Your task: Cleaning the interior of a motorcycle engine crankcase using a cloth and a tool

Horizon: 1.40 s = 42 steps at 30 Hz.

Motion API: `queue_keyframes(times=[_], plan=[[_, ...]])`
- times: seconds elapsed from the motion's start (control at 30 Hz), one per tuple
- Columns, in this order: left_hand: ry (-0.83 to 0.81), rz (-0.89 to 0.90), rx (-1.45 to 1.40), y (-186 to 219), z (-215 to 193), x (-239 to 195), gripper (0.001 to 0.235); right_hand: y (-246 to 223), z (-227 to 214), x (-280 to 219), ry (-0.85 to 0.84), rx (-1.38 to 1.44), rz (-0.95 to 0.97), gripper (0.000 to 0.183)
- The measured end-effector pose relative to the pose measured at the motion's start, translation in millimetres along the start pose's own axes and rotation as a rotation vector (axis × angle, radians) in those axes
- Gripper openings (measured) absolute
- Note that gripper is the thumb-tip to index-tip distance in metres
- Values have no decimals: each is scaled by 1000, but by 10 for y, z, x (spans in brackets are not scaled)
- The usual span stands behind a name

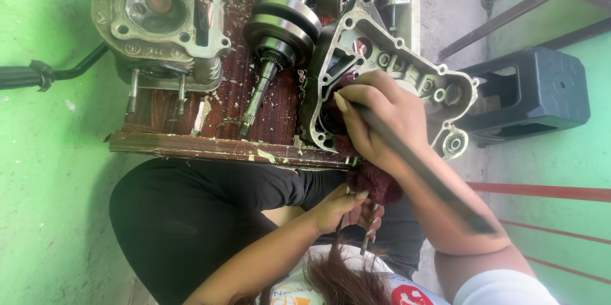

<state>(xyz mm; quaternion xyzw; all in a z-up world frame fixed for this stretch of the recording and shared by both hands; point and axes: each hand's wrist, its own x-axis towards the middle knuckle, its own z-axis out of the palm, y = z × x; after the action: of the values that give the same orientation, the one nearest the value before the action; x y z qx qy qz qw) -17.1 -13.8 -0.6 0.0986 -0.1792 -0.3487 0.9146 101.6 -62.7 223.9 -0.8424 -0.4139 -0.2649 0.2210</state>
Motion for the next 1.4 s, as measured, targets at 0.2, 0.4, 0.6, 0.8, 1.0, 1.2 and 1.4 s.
queue_keyframes(times=[0.2, 0.4, 0.6, 0.8, 1.0, 1.2, 1.4], plan=[[5, 10, 17, -51, -115, -22, 44, -9, 132, -161, 200, 16, 145, 13], [0, 14, 57, 200, 62, -13, 46, -18, 135, -153, 336, -50, 234, 20], [-37, -12, 143, 249, -40, -3, 48, -71, 107, -192, 406, -54, 293, 23], [-66, -142, -19, 213, -64, -55, 34, 407, -39, -551, 795, 430, 341, 13], [-53, -137, 139, 200, -239, -42, 33, 158, -58, -435, 554, 300, 148, 8], [-53, -152, 124, 246, -185, -45, 34, -336, -111, 80, 171, -13, 161, 3], [-57, -139, 48, 122, -229, -67, 34, -510, -90, 364, -117, -368, 80, 14]])
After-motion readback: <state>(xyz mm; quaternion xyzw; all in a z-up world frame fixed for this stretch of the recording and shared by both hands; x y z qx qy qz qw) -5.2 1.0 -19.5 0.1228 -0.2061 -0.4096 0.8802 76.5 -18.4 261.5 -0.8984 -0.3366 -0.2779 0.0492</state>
